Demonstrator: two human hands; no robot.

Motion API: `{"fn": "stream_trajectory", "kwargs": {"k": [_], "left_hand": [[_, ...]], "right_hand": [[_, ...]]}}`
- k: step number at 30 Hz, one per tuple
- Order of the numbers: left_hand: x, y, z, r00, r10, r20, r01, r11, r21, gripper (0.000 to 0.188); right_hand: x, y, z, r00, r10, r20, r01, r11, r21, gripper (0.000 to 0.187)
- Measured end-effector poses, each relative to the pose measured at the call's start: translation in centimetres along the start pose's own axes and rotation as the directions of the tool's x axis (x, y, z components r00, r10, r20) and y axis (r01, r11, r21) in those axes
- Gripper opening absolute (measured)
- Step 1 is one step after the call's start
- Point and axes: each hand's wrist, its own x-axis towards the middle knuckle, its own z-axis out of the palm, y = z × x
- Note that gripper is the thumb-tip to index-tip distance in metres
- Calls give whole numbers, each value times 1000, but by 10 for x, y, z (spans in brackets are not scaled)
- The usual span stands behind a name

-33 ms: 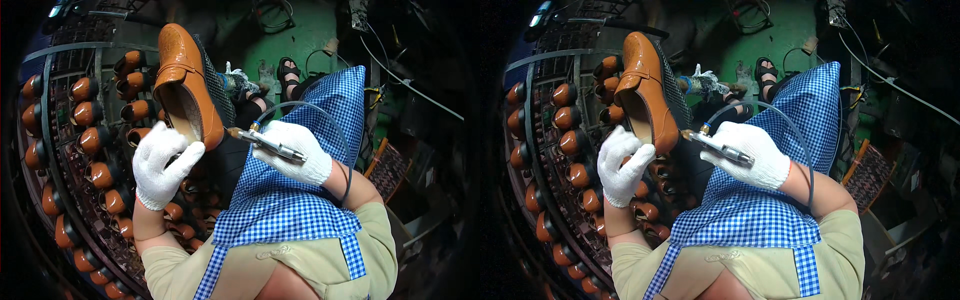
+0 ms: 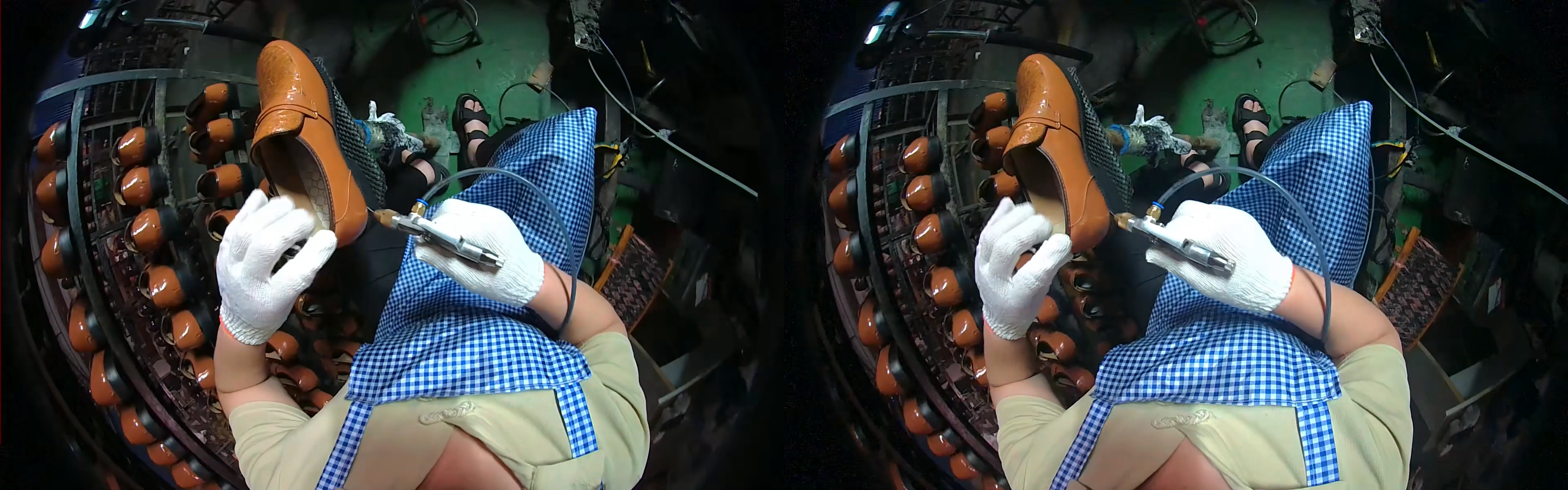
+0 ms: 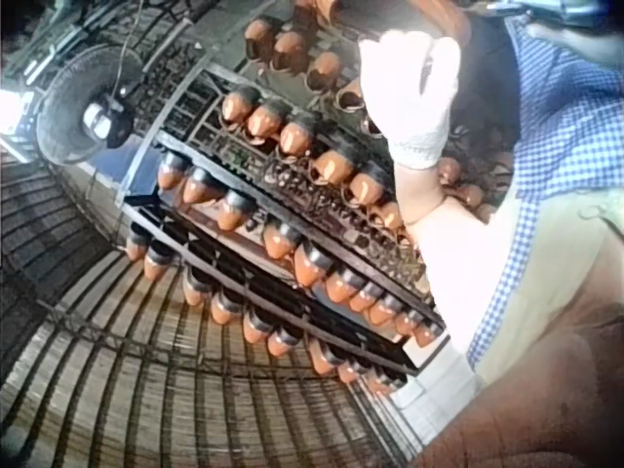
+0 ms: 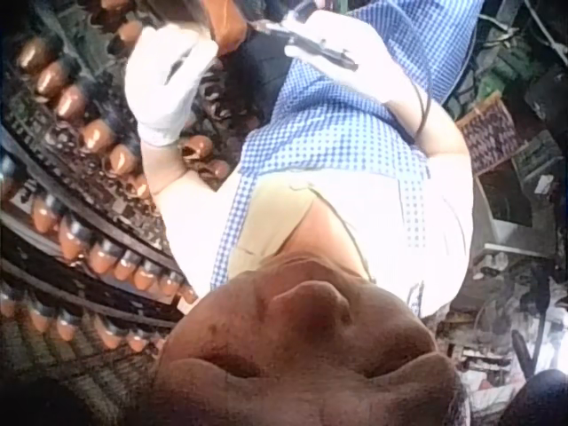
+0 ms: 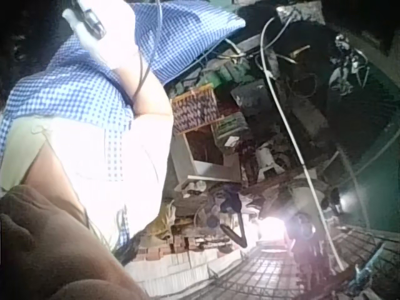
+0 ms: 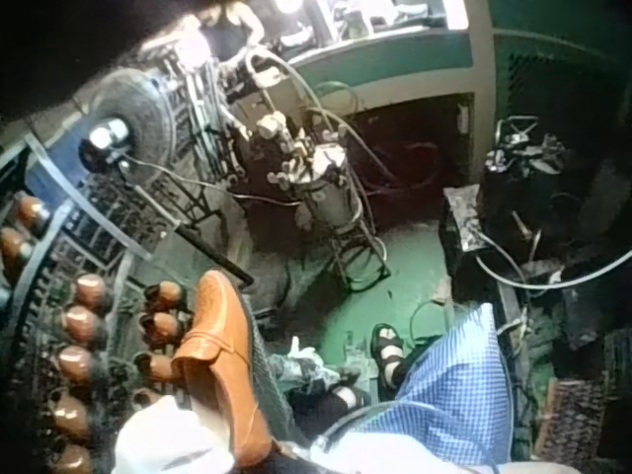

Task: The person uses a spray gun to apply a glossy finish to brown leather shoes. They pick up shoes from a rotating rack, spray the exterior surfaces, and return them to the rack, repeating this process for multiple pairs.

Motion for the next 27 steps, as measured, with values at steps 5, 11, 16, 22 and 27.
{"fn": "stream_trajectory", "kwargs": {"k": [5, 11, 16, 22, 27], "left_hand": [[24, -7, 3, 989, 70, 134, -53, 991, -123, 37], [54, -3, 12, 988, 17, 152, 3, 991, -133, 62], [81, -3, 22, 997, -17, 79, 26, 992, -123, 60], [119, -18, 41, 985, -171, 1, 171, 985, -7, 40], [146, -44, 53, 947, -319, -37, 321, 933, 164, 32]], "right_hand": [[-7, -9, -12, 999, 11, -45, -18, 990, -143, 18], [-8, -13, -25, 991, 54, -121, -72, 987, -146, 18], [2, -12, -35, 980, 50, -191, -93, 971, -220, 16], [32, 3, -43, 945, -20, -325, -67, 965, -253, 15], [69, 20, -41, 916, 0, -401, -73, 983, -168, 17]]}}
